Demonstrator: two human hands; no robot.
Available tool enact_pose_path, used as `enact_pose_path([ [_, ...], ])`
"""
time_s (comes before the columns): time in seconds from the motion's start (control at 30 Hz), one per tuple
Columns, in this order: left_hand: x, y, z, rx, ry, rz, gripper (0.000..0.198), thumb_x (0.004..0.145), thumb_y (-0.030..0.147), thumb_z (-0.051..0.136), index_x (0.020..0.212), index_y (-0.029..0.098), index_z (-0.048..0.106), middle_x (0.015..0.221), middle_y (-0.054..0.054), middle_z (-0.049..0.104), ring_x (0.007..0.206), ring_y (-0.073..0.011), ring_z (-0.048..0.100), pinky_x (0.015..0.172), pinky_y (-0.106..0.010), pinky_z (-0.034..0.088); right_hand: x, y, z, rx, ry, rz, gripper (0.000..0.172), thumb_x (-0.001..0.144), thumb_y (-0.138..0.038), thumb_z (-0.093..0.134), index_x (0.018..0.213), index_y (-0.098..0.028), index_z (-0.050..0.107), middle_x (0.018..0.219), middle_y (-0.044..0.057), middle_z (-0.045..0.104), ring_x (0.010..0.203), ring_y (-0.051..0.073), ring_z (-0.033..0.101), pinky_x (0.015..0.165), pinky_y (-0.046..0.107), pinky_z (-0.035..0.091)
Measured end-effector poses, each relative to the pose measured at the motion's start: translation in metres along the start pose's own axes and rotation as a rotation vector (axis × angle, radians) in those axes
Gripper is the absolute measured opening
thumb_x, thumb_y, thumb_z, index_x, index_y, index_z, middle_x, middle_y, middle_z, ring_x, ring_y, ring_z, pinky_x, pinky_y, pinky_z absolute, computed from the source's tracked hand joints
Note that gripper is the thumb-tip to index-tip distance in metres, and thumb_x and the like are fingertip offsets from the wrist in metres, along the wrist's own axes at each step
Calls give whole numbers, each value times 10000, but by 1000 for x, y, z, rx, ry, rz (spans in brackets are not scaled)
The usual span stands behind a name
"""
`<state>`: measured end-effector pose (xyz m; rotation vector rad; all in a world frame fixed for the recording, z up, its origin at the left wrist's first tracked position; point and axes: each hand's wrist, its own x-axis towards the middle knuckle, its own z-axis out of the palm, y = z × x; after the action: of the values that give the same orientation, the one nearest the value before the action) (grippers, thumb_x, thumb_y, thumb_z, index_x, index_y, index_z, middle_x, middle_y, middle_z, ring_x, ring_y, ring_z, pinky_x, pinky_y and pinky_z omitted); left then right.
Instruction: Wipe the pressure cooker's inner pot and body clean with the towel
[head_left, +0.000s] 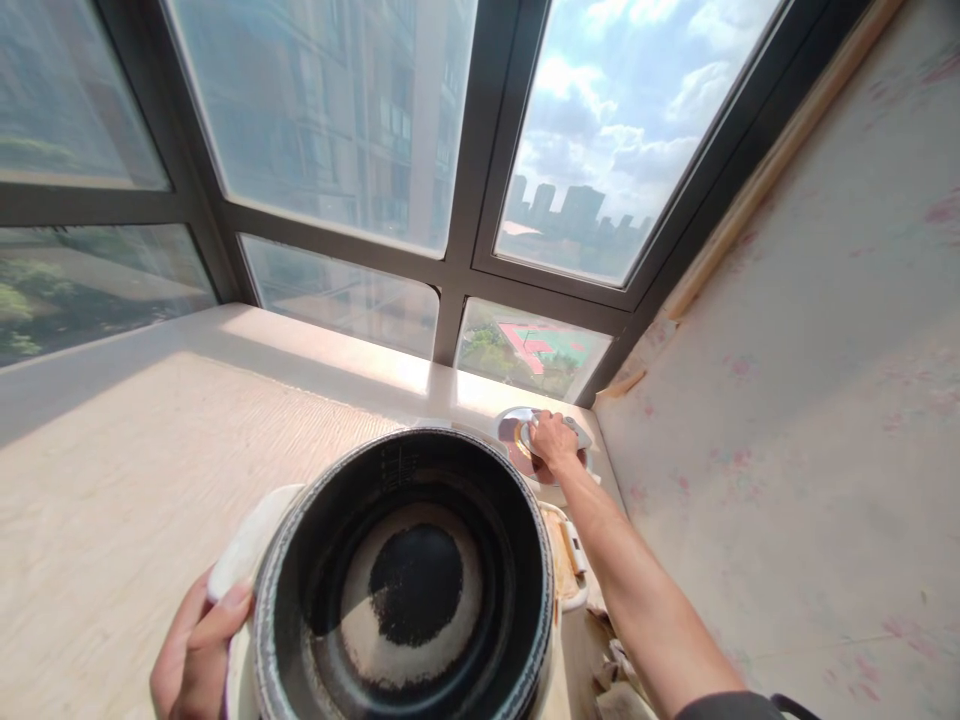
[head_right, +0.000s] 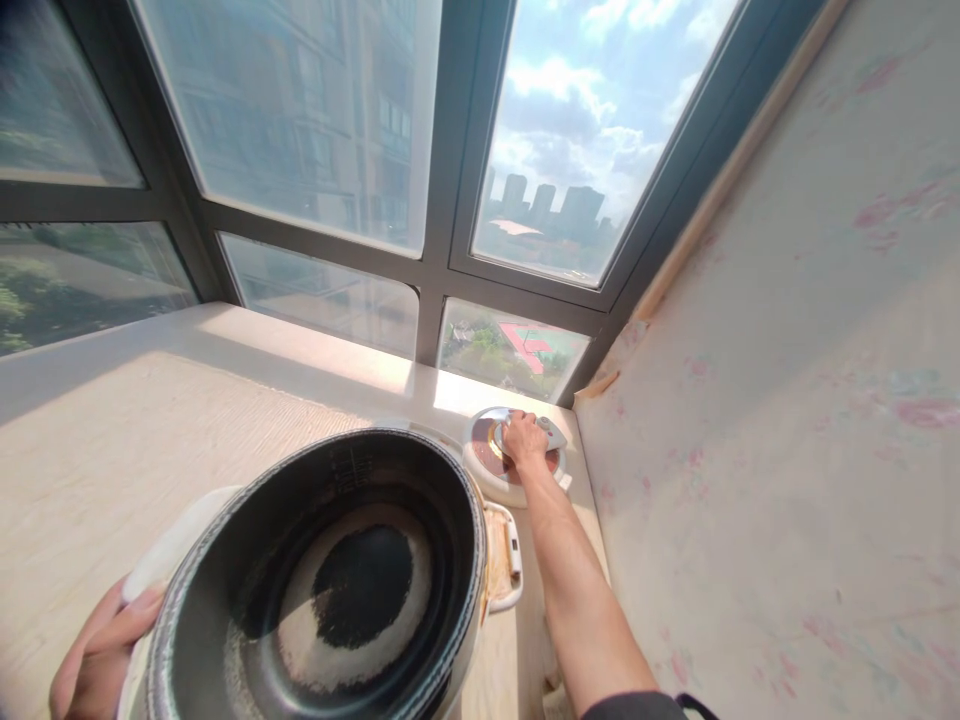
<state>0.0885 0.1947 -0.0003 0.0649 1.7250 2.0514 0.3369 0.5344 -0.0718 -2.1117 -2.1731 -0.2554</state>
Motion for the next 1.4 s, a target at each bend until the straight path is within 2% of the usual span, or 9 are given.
enact_pose_path([
  [0.1, -3, 3, 1, -27, 58, -68, 496, 545, 533, 802, 909, 254, 614, 633, 26, 548, 608, -190, 529, 413, -286, 347, -1, 3, 4, -29, 18, -26, 451, 1039, -433, 433, 1276, -67, 546, 1170, 228, 622, 959, 287, 717, 759, 338, 521],
  [0.23, -5, 4, -1, 9, -42, -43, 406, 613, 520, 742, 861, 227, 611, 620, 17, 535, 658, -199, 575, 445, -261, 336, -6, 7, 2, -54, 28, -41, 443, 1050, -430, 409, 1262, -67, 549, 1161, 225, 625, 961, 290, 719, 765, 346, 526],
  [0.37, 2, -2, -5, -9, -104, -9, 396, 642, 528, 744, 812, 221, 561, 592, 30, 475, 620, -162, 520, 463, -236, 314, -10, 15, -12, -57, 37, -41, 465, 1064, -456, 356, 1275, -84, 538, 1186, 219, 615, 983, 302, 714, 774, 364, 527],
  [0.47, 9, -7, -7, -37, -123, 6, 448, 582, 538, 771, 798, 204, 564, 578, 32, 483, 550, -129, 426, 449, -236, 295, -8, 23, -31, -49, 44, -29, 474, 1064, -478, 340, 1267, -97, 535, 1199, 212, 614, 1018, 310, 705, 805, 374, 521],
  [0.6, 10, -9, -8, -55, -156, 28, 467, 596, 548, 773, 807, 189, 562, 583, 34, 486, 533, -115, 401, 456, -231, 297, -4, 30, -69, -30, 70, -15, 482, 1065, -496, 317, 1277, -116, 524, 1222, 213, 611, 1052, 303, 691, 821, 368, 509],
  [0.73, 14, -13, -11, -42, -204, 81, 417, 654, 525, 741, 808, 183, 558, 593, 38, 462, 534, -109, 381, 458, -236, 266, -7, 34, -119, -7, 124, -3, 493, 1064, -523, 284, 1300, -156, 514, 1264, 191, 609, 1082, 311, 675, 818, 369, 497],
  [0.97, 29, -28, -16, -10, -249, 177, 351, 745, 500, 675, 849, 176, 588, 666, 28, 465, 604, -127, 397, 529, -262, 314, -32, 26, -211, 128, 308, -45, 462, 1041, -509, 357, 1284, -167, 550, 1261, 164, 632, 1095, 314, 641, 854, 374, 466],
  [1.2, 29, -28, -17, -16, -294, 220, 345, 778, 501, 652, 863, 172, 596, 697, 18, 503, 628, -136, 428, 545, -264, 335, -96, -5, -278, 178, 438, -270, 445, 1020, -530, 395, 1221, -183, 587, 1199, 130, 667, 1024, 277, 630, 806, 348, 457],
  [1.4, 36, -33, -18, -38, -351, 267, 375, 793, 502, 647, 933, 155, 622, 760, -2, 551, 672, -150, 476, 595, -270, 385, -166, -40, -304, 155, 372, -409, 443, 1010, -540, 431, 1203, -181, 603, 1136, 118, 693, 971, 263, 644, 747, 313, 431],
])
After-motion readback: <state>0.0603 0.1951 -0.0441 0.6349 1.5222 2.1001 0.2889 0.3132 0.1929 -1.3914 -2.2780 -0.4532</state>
